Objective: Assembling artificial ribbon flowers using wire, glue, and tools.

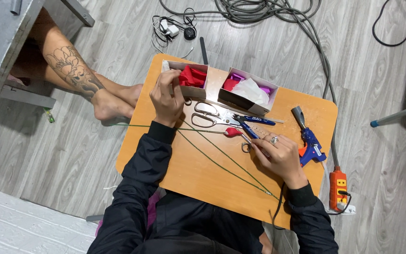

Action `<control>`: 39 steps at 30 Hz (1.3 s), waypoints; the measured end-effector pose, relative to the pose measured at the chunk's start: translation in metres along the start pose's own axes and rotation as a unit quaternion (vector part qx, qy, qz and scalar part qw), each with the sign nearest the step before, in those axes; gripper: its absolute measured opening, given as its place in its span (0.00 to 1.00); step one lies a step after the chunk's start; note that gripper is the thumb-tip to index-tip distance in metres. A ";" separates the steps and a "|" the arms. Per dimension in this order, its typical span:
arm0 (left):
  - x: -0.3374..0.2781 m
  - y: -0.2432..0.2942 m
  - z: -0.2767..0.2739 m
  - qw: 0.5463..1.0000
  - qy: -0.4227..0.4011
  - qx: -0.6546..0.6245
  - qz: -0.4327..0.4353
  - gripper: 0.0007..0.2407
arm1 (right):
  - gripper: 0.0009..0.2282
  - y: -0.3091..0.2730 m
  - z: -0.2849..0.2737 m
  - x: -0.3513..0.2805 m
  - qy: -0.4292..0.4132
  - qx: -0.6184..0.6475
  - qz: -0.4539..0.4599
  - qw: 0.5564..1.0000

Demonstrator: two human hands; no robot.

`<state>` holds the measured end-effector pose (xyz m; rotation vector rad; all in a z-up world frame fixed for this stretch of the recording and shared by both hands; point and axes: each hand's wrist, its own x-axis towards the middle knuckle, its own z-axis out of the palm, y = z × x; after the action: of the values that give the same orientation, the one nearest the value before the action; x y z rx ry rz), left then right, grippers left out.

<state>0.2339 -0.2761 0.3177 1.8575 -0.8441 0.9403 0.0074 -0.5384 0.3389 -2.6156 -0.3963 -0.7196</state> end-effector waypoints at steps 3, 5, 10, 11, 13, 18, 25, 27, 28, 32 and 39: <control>-0.001 0.005 0.003 0.998 0.049 -0.039 0.020 0.13 | 0.04 0.000 -0.001 0.001 0.011 0.009 -0.005 1.000; -0.007 0.010 0.004 0.994 0.007 -0.101 0.043 0.16 | 0.04 -0.001 0.000 0.002 0.018 0.014 -0.009 1.000; -0.028 0.032 0.023 0.972 -0.098 -0.186 0.104 0.22 | 0.05 -0.001 0.003 0.000 0.034 0.021 -0.016 0.999; -0.033 0.042 0.028 0.968 -0.110 -0.185 0.131 0.21 | 0.07 -0.003 0.003 0.000 0.034 0.031 0.009 0.999; -0.038 0.061 0.032 0.963 -0.119 -0.182 0.160 0.21 | 0.09 -0.004 0.005 -0.001 0.036 0.039 0.030 0.998; -0.038 0.090 0.036 0.931 -0.144 -0.212 0.259 0.16 | 0.20 0.011 0.021 -0.017 0.065 0.155 0.095 0.981; -0.040 0.091 0.035 0.922 -0.147 -0.212 0.289 0.16 | 0.19 0.007 0.026 -0.017 0.055 0.230 0.133 0.962; -0.041 0.091 0.034 0.918 -0.153 -0.224 0.289 0.16 | 0.18 0.006 0.029 -0.020 0.053 0.243 0.151 0.957; -0.040 0.090 0.034 0.917 -0.152 -0.224 0.291 0.16 | 0.18 0.007 0.030 -0.021 0.055 0.243 0.151 0.957; -0.040 0.090 0.034 0.909 -0.162 -0.227 0.308 0.15 | 0.14 0.010 0.035 -0.026 0.063 0.274 0.162 0.946; -0.035 0.093 0.029 0.905 -0.161 -0.220 0.327 0.14 | 0.13 0.016 0.041 -0.037 0.062 0.399 0.204 0.892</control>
<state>0.1473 -0.3332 0.3137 1.3526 -1.7979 0.7375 0.0000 -0.5405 0.2819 -1.7709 -0.0590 -0.4395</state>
